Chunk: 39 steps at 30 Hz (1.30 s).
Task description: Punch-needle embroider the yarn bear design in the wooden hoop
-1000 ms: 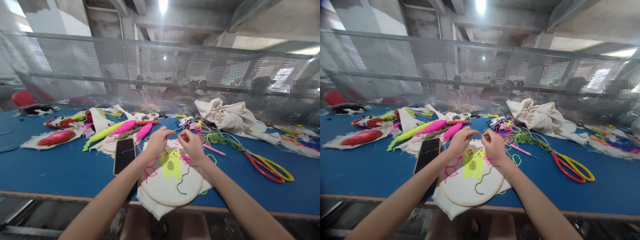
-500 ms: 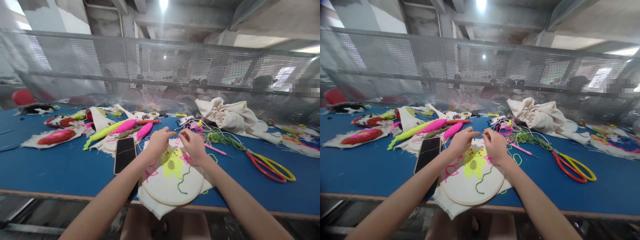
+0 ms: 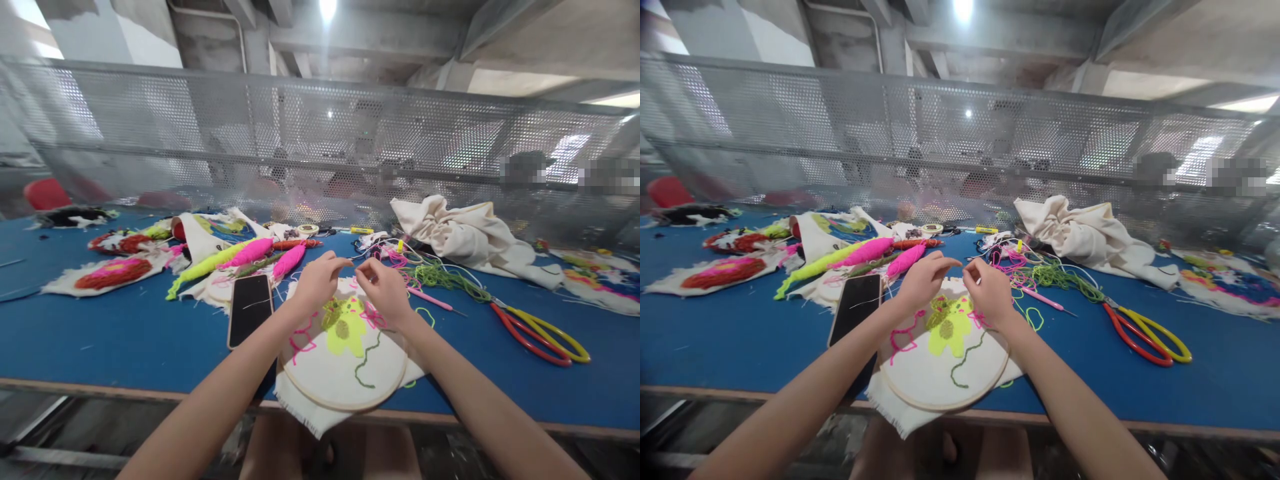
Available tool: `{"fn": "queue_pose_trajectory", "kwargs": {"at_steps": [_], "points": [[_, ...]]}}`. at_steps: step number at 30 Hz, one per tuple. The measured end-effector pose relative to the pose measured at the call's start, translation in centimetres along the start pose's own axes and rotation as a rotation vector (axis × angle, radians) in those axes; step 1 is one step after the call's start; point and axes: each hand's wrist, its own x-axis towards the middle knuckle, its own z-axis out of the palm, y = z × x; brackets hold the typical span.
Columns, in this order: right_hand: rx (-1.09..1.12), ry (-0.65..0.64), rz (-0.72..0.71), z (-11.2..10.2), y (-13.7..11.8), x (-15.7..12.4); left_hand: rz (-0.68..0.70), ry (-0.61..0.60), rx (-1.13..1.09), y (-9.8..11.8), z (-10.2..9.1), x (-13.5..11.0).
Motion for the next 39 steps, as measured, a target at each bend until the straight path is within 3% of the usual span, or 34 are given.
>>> {"fn": "queue_pose_trajectory", "kwargs": {"at_steps": [7,14,19,25,32,39], "points": [[-0.024,-0.015,-0.033,0.4,0.0,-0.2,0.011,-0.040,0.033,0.5,0.1,-0.2],[-0.136,-0.032,-0.103,0.2,0.2,-0.1,0.013,-0.087,0.237,0.5,-0.5,0.0],[-0.082,-0.013,-0.063,0.0,0.2,0.1,-0.034,-0.052,0.059,0.2,-0.4,0.2],[0.232,-0.059,0.062,-0.2,-0.1,0.5,-0.092,-0.012,-0.140,0.0,-0.5,0.6],[0.959,-0.221,0.590,0.6,0.5,0.8,-0.043,0.062,-0.137,0.0,-0.2,0.4],[1.124,-0.224,0.630,1.6,0.8,0.7,-0.004,0.082,-0.084,0.2,0.1,0.2]]}}
